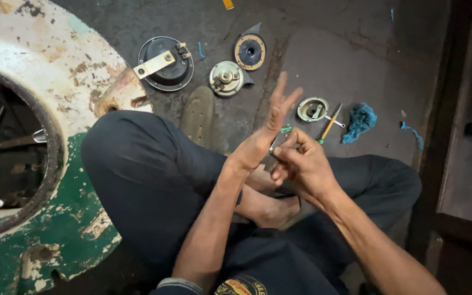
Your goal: The person sits on the floor and uses a green screwdriver to adjust internal components of a small cylindrical metal part. They then wipe the part with a blue cloth, handle a small metal pin, and reassemble the components.
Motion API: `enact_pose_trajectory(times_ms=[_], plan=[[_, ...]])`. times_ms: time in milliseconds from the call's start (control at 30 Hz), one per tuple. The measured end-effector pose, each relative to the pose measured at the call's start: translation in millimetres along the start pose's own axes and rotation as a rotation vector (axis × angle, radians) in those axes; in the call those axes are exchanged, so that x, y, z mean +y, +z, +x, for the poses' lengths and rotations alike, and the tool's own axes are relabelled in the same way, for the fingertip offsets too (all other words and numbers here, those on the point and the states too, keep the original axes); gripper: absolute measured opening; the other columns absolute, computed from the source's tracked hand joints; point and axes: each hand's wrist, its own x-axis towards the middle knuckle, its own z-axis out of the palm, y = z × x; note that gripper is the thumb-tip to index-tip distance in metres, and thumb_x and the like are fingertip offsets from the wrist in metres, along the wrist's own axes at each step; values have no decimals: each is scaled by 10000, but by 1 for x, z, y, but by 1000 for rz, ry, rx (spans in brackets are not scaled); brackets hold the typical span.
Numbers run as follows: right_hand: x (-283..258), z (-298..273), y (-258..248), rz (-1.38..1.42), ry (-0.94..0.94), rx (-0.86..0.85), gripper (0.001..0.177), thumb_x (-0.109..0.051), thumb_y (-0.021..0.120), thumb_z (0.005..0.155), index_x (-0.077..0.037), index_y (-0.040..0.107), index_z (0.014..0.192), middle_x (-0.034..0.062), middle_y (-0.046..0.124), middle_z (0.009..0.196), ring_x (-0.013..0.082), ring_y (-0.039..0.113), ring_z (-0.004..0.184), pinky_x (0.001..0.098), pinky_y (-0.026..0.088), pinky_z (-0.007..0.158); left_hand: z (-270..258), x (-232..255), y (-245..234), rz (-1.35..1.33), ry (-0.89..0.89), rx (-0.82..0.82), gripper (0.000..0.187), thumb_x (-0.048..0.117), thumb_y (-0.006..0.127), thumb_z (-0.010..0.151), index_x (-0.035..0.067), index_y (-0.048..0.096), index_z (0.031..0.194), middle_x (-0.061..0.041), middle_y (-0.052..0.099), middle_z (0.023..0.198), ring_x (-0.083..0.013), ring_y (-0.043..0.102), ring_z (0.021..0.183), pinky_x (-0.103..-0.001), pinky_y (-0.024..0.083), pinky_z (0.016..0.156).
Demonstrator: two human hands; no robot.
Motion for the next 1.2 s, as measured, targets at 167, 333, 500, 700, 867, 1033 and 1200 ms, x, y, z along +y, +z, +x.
enact_pose_trajectory(times_ms=[167,333,500,700,867,1033,1200], plan=[[-3,-9,-7,-1450,-877,-218,174,-76,746,876,-64,573,893,126,651,744,290,692,654,394,540,562,2,-3,-3,-146,-51,53,904,755,258,1019,232,-15,1703,-169,113,1782,-304,84,1668,-500,55,1336],[9,0,-1,-112,-77,2,129,-24,669,919,-50,542,911,68,669,697,179,703,565,324,553,488,-3,1,-3,-122,-70,-70,929,776,294,978,254,-26,1676,-200,206,1750,-309,356,1319,-594,231,1253],[3,-2,-9,-643,-335,-103,164,-48,683,911,-48,520,900,108,696,730,218,711,601,359,582,540,4,3,0,-44,-50,41,951,847,264,992,280,-25,1699,-189,183,1782,-325,100,1693,-593,51,1348],[12,-1,-2,-491,-300,-21,139,-14,677,918,-52,544,905,71,683,709,198,719,577,322,560,498,-2,4,-3,-108,-48,-42,969,844,287,962,292,-29,1694,-198,161,1783,-357,109,1677,-658,133,1302],[9,3,-8,-155,-13,-41,127,-26,654,906,-46,528,903,90,702,704,183,725,564,354,604,507,3,6,-1,-58,-72,44,967,861,232,957,293,-46,1689,-194,175,1774,-369,131,1663,-640,128,1295],[9,-1,-5,-1031,-636,-78,179,-7,731,880,-48,560,908,110,666,730,250,686,626,359,552,538,1,7,-4,-77,-109,20,983,852,257,941,279,-27,1687,-175,206,1753,-367,137,1655,-649,177,1264],[4,6,-4,35,150,25,126,-22,652,916,-39,528,899,98,690,676,196,696,538,323,554,469,2,11,-1,-79,-51,-25,982,853,288,959,279,-24,1693,-173,221,1769,-367,149,1663,-633,148,1302]])
